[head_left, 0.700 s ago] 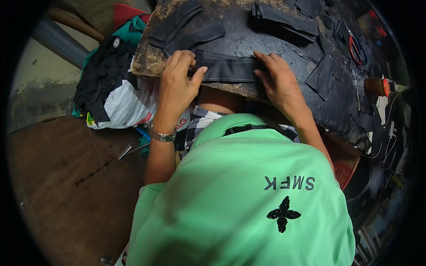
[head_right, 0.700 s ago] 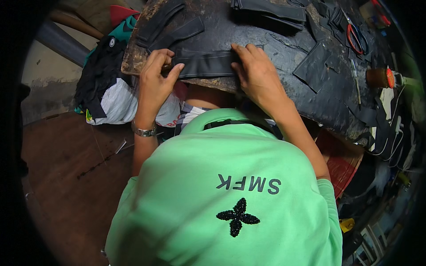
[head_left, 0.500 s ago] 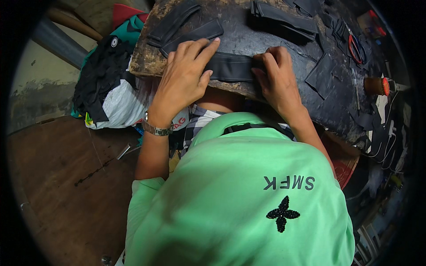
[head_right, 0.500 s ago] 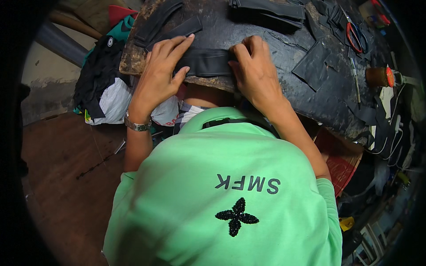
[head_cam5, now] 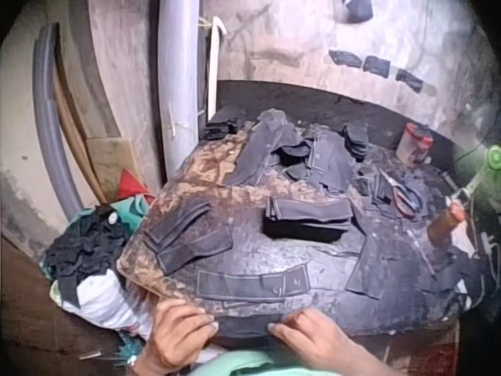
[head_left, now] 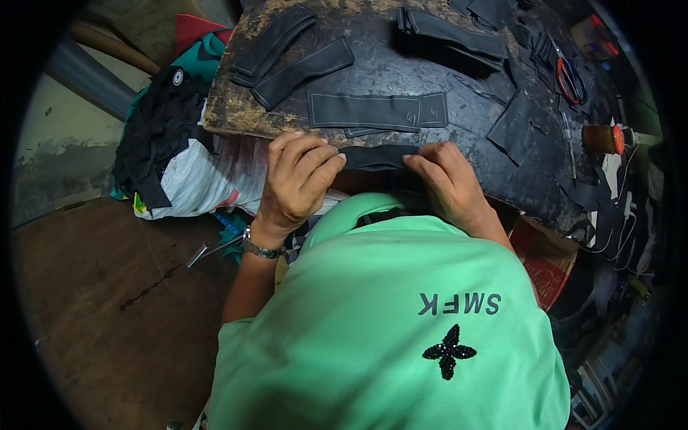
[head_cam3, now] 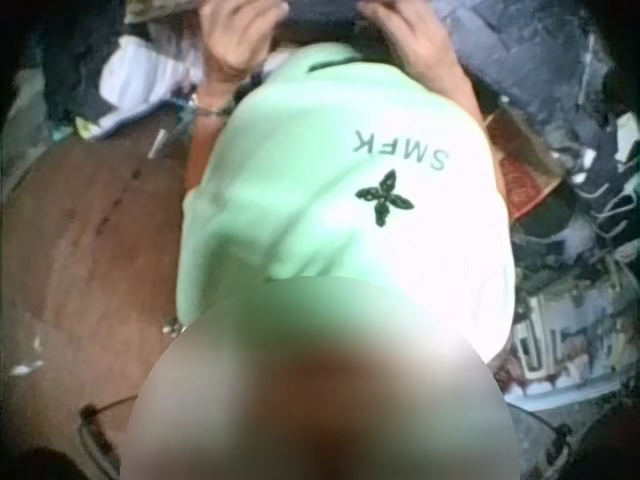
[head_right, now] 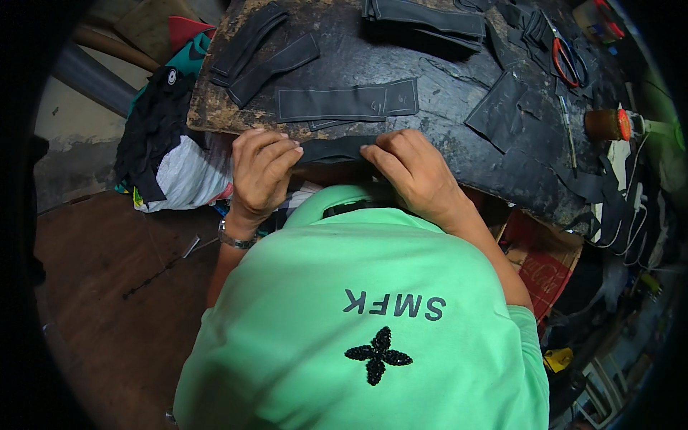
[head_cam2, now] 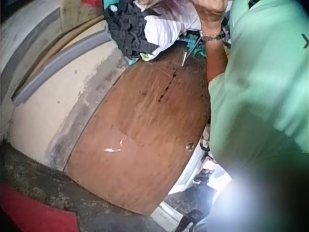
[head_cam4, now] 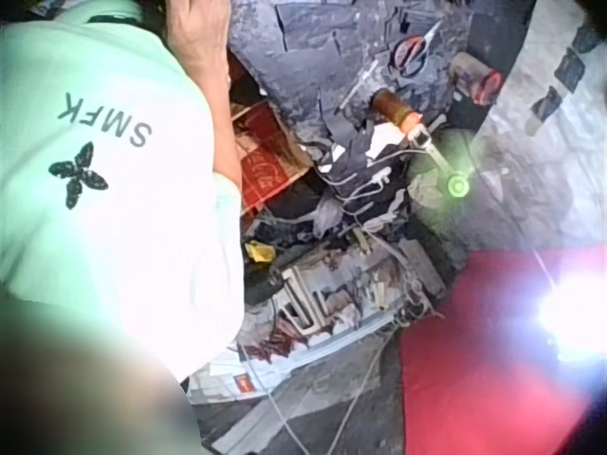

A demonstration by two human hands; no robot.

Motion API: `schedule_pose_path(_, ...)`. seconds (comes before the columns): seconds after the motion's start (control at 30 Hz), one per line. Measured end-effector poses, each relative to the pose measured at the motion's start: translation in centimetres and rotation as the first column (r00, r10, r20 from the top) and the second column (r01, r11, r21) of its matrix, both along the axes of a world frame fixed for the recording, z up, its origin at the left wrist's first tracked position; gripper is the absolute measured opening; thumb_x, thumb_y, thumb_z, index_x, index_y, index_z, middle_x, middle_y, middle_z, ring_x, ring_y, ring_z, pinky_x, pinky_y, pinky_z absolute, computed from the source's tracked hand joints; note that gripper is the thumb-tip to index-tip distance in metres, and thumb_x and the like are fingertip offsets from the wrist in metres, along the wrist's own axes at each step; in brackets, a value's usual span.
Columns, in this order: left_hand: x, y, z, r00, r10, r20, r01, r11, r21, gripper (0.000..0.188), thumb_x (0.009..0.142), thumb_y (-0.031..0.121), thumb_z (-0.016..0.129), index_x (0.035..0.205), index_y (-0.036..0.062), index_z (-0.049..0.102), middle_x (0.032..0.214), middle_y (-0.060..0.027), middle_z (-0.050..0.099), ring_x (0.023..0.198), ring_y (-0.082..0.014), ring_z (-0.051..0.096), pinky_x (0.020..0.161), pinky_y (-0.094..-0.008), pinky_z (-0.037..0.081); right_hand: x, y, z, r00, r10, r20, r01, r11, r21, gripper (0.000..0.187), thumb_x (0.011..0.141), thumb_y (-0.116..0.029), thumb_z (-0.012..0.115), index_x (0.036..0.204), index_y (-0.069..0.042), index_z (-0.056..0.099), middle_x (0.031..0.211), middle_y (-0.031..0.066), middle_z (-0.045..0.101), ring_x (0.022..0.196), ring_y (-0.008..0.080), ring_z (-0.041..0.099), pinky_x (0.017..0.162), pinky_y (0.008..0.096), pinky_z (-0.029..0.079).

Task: The person sorts and stacks small black leather pieces on a workbench. They pick up pieces, align them, and place them into neat piles, occasionally using a metal ruler to measure or straighten edges. The person also moves larger leather pieces aside to access smaller ones.

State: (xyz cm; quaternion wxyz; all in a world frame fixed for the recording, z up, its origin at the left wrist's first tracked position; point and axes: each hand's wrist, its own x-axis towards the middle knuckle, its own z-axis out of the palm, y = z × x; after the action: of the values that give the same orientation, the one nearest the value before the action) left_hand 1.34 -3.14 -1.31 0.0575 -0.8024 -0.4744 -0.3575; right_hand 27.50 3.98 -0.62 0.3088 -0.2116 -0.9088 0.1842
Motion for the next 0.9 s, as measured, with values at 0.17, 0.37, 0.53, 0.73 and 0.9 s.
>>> schedule_pose_path(0.17, -1.4, 2.4, 2.7, 0.989, 0.045, 0.141, 0.013, 0.923, -0.384, 0.015, 0.081, 0.007, 0.069, 0.094, 0.0018, 0.062, 0.100, -0.0114, 0.063, 0.100, -0.0304, 0.058, 0.090, -0.0405, 0.043, -1.7, 2.3, 1.7, 0.985, -0.174, 0.020, 0.174, 0.959, -0.226, 0.036, 0.084, 0.009, 0.056, 0.119, 0.000, 0.057, 0.098, 0.0169, 0.051, 0.090, 0.0358, 0.056, 0.079, 0.0399, 0.049)
schedule_pose_path(0.37, -1.6, 5.8, 3.6, 0.997, 0.005, 0.071, 0.025, 0.911, -0.413, 0.023, 0.081, 0.009, 0.071, 0.099, -0.0008, 0.060, 0.118, -0.0138, 0.059, 0.105, -0.0324, 0.059, 0.091, -0.0396, 0.045, -3.7, 4.1, 1.2, 0.960, -0.255, 0.115, 0.270, 0.952, -0.145, 0.028, 0.084, 0.000, 0.063, 0.111, 0.000, 0.058, 0.100, 0.0162, 0.052, 0.095, 0.0369, 0.053, 0.083, 0.0430, 0.047)
schedule_pose_path(0.53, -1.0, 3.3, 3.2, 0.999, -0.031, 0.022, 0.035, 0.976, -0.216, 0.019, 0.070, 0.002, 0.072, 0.087, 0.0017, 0.063, 0.101, -0.0108, 0.060, 0.094, -0.0307, 0.060, 0.085, -0.0417, 0.046, -2.0, 2.5, 0.6, 0.982, -0.188, 0.023, 0.183, 0.974, 0.134, 0.025, 0.079, -0.005, 0.066, 0.103, -0.004, 0.060, 0.105, 0.0124, 0.057, 0.104, 0.0319, 0.053, 0.085, 0.0430, 0.045)
schedule_pose_path(0.73, 1.0, -0.5, 1.2, 0.998, -0.065, 0.022, 0.065, 0.998, 0.007, 0.025, 0.070, 0.004, 0.070, 0.094, 0.0020, 0.068, 0.098, -0.0109, 0.062, 0.092, -0.0273, 0.061, 0.077, -0.0404, 0.053, 1.1, 0.1, 0.0, 0.993, -0.063, 0.101, 0.038, 0.970, 0.238, 0.023, 0.072, -0.009, 0.067, 0.094, -0.005, 0.062, 0.104, 0.0082, 0.060, 0.108, 0.0282, 0.054, 0.089, 0.0458, 0.043)
schedule_pose_path(0.9, 2.6, -1.0, 0.0, 0.974, -0.058, 0.220, 0.061, 0.998, -0.007, 0.028, 0.071, -0.003, 0.069, 0.099, -0.0009, 0.067, 0.096, -0.0126, 0.062, 0.088, -0.0279, 0.062, 0.072, -0.0378, 0.055, 1.8, -0.1, -0.1, 0.993, -0.030, -0.117, 0.024, 0.998, -0.054, 0.034, 0.073, 0.014, 0.067, 0.103, -0.001, 0.062, 0.097, 0.0166, 0.057, 0.087, 0.0312, 0.061, 0.072, 0.0366, 0.051)
